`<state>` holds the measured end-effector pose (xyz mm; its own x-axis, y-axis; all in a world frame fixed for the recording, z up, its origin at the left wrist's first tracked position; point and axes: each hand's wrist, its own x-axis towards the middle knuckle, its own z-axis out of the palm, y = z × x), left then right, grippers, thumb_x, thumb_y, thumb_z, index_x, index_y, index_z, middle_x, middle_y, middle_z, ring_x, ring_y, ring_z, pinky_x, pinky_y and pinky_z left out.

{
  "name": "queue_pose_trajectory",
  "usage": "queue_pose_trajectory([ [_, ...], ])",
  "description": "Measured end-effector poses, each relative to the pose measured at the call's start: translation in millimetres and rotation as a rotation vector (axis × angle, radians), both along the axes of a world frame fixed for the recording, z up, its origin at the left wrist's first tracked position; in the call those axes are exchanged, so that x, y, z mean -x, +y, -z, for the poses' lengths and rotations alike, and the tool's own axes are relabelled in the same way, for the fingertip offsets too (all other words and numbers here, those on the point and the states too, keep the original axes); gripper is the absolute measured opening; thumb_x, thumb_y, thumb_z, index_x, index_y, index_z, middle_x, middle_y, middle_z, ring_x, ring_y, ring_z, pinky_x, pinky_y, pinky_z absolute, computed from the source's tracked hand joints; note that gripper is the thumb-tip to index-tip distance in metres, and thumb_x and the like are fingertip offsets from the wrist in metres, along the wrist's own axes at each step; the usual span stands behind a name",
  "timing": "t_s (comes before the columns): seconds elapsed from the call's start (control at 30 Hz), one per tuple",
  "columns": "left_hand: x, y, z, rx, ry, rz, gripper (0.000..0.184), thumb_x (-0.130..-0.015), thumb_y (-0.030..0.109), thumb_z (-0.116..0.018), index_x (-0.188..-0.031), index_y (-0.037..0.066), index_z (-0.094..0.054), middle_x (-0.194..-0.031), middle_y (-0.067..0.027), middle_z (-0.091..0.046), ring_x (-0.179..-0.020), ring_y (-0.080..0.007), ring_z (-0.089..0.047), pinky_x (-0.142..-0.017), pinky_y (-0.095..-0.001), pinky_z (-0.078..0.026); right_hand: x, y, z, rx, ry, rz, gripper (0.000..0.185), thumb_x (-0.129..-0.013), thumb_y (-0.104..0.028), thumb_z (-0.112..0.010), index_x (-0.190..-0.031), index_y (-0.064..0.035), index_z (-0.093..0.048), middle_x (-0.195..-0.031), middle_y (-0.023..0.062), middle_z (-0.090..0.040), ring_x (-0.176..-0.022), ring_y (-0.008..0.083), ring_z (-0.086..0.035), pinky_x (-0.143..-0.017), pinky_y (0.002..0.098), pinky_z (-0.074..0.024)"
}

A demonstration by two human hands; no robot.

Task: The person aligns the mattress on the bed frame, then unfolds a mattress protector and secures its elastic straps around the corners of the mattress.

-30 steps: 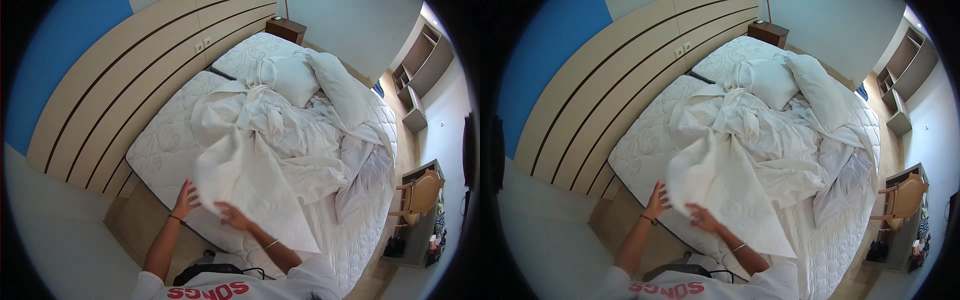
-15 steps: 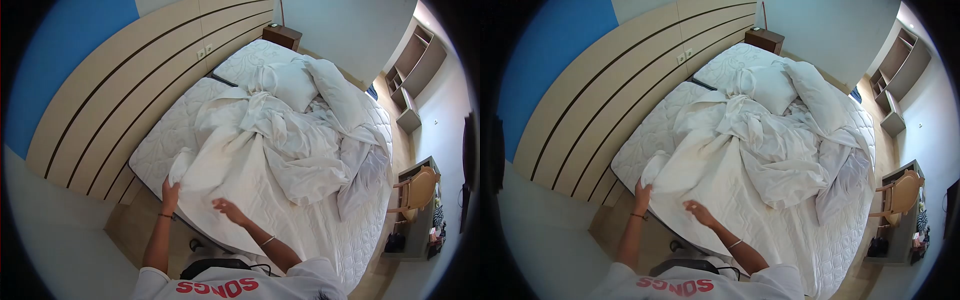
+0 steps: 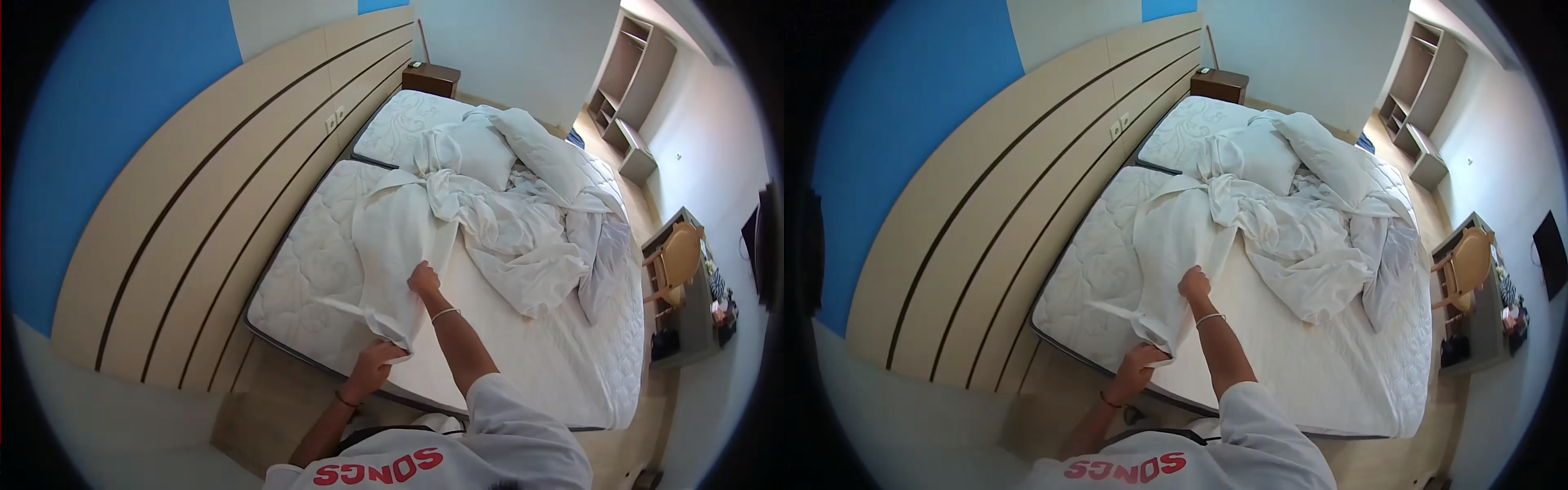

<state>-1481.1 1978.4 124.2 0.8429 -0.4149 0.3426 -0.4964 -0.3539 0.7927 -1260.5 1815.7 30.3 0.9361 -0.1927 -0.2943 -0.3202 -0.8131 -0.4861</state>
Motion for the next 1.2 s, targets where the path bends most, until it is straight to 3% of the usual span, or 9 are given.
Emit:
queue_pose_trajectory([
  [0.17,-13,64,62,0.291,0.313,-0.131,0.028,-0.075,-0.005,-0.054,-0.102,0.0,-0.056,-0.094,-0.0085,-0.059,-0.088,-0.0177,-0.056,-0.077,-0.0302,-0.045,16,27,16,-0.012,-0.022,0.173,0.033,-0.082,-0.016,-0.045,-0.108,0.0032,-0.05,-0.107,0.0254,-0.059,-0.1,0.0403,-0.057,-0.085,0.0453,-0.047],
  [0.3,-20,106,123,0.647,0.808,-0.323,0.051,-0.079,0.004,-0.061,-0.125,0.001,-0.039,-0.111,-0.0064,-0.056,-0.103,-0.0229,-0.054,-0.086,-0.0305,-0.043,8,19,31,-0.199,-0.059,0.253,0.033,-0.081,-0.017,-0.041,-0.105,0.0033,-0.051,-0.107,0.0258,-0.058,-0.1,0.0426,-0.056,-0.086,0.0465,-0.045],
  [0.43,-36,134,154,0.949,1.001,-0.334,0.045,-0.081,0.014,-0.06,-0.122,0.003,-0.044,-0.114,-0.008,-0.055,-0.108,-0.0234,-0.051,-0.09,-0.0321,-0.042,-16,43,23,-0.307,-0.146,0.211,0.033,-0.081,-0.016,-0.038,-0.105,0.0031,-0.051,-0.112,0.028,-0.054,-0.106,0.0448,-0.05,-0.093,0.0464,-0.0397],
  [0.5,-53,145,151,1.395,1.224,-0.15,0.04,-0.084,0.025,-0.056,-0.119,0.007,-0.047,-0.113,-0.0082,-0.056,-0.11,-0.0249,-0.051,-0.093,-0.0353,-0.04,-39,47,35,-0.419,-0.26,0.245,0.033,-0.081,-0.015,-0.038,-0.104,0.0037,-0.052,-0.109,0.0281,-0.055,-0.103,0.0431,-0.051,-0.092,0.0447,-0.0396],
  [0.57,-67,151,140,1.374,1.284,-0.192,0.039,-0.084,0.029,-0.054,-0.117,0.007,-0.049,-0.113,-0.0085,-0.056,-0.11,-0.0253,-0.051,-0.095,-0.0372,-0.039,-42,47,36,-0.494,-0.296,0.277,0.033,-0.08,-0.015,-0.039,-0.103,0.0042,-0.052,-0.106,0.0273,-0.057,-0.099,0.0409,-0.054,-0.089,0.042,-0.0413],
  [0.63,-87,150,139,1.365,1.334,-0.214,0.04,-0.085,0.033,-0.053,-0.115,0.007,-0.05,-0.112,-0.0088,-0.056,-0.109,-0.0256,-0.051,-0.096,-0.0391,-0.038,-47,35,4,-0.787,-0.368,0.263,0.041,-0.078,-0.009,-0.037,-0.113,0.0046,-0.053,-0.097,0.0119,-0.061,-0.09,0.0206,-0.056,-0.08,0.0297,-0.043],
  [0.73,-116,148,135,1.229,1.4,-0.318,0.041,-0.086,0.036,-0.051,-0.114,0.007,-0.051,-0.112,-0.0079,-0.056,-0.108,-0.0254,-0.052,-0.095,-0.0404,-0.04,-37,29,-55,-0.945,-0.554,0.162,0.04,-0.078,-0.009,-0.038,-0.112,0.0032,-0.055,-0.097,0.0057,-0.06,-0.086,0.0135,-0.052,-0.079,0.0245,-0.0411],
  [0.93,-199,114,110,1.051,1.449,-0.227,0.039,-0.086,0.04,-0.052,-0.112,0.011,-0.052,-0.109,-0.0063,-0.056,-0.1,-0.022,-0.054,-0.087,-0.0377,-0.045,30,17,-151,-1.065,-0.634,0.185,0.041,-0.078,-0.006,-0.035,-0.112,0.0056,-0.053,-0.098,0.0067,-0.06,-0.09,0.0154,-0.052,-0.083,0.0257,-0.0405],
  [1.2,-255,73,178,0.641,1.676,0.119,0.035,-0.089,0.04,-0.055,-0.104,0.008,-0.056,-0.079,-0.0031,-0.062,-0.058,-0.0161,-0.056,-0.048,-0.0259,-0.043,65,14,-127,-0.867,-0.612,0.179,0.038,-0.08,-0.008,-0.036,-0.113,0.0028,-0.052,-0.098,0.0121,-0.062,-0.088,0.0216,-0.057,-0.08,0.03,-0.0435],
])
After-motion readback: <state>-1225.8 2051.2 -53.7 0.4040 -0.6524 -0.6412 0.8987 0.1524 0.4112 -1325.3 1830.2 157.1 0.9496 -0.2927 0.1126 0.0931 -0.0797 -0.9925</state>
